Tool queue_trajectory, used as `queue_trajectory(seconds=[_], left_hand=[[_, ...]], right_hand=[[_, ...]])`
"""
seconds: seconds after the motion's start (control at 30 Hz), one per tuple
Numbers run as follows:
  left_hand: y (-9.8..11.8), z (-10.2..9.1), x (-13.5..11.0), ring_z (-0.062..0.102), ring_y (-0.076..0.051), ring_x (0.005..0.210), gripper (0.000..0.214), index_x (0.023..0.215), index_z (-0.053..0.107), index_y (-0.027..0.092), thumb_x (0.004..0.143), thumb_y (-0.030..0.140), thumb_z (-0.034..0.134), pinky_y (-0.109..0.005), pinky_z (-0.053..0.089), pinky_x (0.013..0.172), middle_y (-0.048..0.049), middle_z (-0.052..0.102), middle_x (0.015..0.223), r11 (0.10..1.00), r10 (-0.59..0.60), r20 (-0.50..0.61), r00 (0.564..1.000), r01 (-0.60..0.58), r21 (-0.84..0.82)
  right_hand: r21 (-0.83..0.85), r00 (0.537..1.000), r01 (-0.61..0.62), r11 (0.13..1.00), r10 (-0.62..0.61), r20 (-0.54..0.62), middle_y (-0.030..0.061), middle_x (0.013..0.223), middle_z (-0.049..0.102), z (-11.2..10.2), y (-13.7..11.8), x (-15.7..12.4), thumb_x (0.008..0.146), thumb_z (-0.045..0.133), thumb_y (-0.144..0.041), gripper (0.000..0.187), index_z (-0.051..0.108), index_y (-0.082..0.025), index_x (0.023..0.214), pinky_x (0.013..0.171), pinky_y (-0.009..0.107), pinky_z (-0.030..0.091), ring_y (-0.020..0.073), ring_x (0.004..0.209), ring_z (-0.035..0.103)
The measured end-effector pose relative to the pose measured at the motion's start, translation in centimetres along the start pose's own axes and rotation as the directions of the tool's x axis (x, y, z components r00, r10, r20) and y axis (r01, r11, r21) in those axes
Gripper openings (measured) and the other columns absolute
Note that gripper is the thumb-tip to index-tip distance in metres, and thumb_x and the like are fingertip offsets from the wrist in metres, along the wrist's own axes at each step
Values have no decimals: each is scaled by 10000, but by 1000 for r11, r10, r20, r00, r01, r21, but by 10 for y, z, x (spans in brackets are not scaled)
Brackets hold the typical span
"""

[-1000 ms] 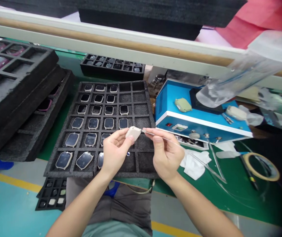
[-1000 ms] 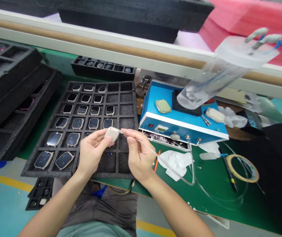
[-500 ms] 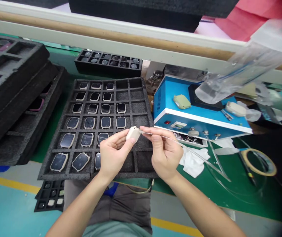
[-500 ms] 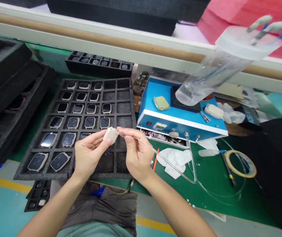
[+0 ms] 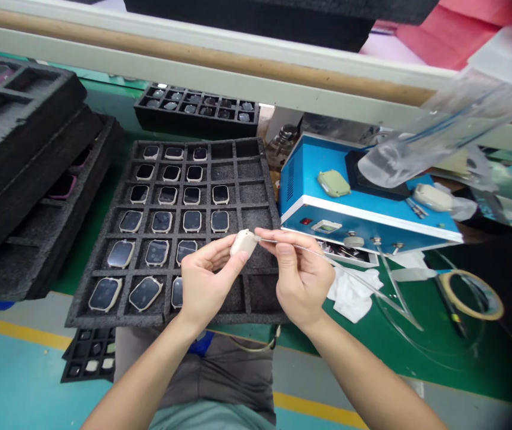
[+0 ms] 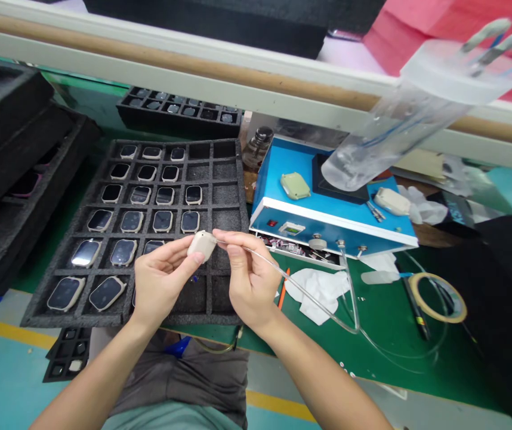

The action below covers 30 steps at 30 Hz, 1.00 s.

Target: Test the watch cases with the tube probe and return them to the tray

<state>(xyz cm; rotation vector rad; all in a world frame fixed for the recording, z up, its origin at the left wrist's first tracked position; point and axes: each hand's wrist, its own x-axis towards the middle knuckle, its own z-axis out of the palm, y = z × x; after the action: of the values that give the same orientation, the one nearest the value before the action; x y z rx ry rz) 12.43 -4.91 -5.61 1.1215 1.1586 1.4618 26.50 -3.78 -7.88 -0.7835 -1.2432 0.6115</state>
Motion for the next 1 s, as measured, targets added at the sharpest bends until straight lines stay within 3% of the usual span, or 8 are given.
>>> queue_trajectory(seconds=[0.43, 0.7, 1.0], left_hand=[[0, 0, -1, 827, -248, 953, 285, 1081, 851, 197, 803, 252, 883, -332, 685, 912, -66, 841, 1077, 1000, 8, -3, 1000, -8, -6], [2, 0, 0, 827, -268, 942, 289, 1063, 856, 194, 787, 274, 890, -363, 691, 899, -79, 843, 1068, 1000, -3, -7, 1000, 3, 13], [0, -1, 1, 825, -273, 959, 337, 1091, 851, 196, 784, 329, 899, -377, 683, 925, -89, 839, 1092, 999, -4, -7, 1000, 4, 38]], right_hand=[[-1, 1000, -14, 1000, 14, 11, 57, 1077, 802, -2, 1, -1, 1058, 598, -217, 146, 734, -238, 1106, 899, 366, 716, 212, 1054, 806], [-32, 1000, -24, 999, 24, 18, 74, 1076, 802, -3, 3, -2, 1049, 607, -260, 134, 735, -235, 1080, 905, 422, 705, 234, 1031, 800], [-14, 1000, -2, 1000, 3, 28, 74, 1076, 799, -2, 1, 3, 1048, 587, -217, 167, 748, -233, 1088, 895, 388, 693, 217, 1030, 794]])
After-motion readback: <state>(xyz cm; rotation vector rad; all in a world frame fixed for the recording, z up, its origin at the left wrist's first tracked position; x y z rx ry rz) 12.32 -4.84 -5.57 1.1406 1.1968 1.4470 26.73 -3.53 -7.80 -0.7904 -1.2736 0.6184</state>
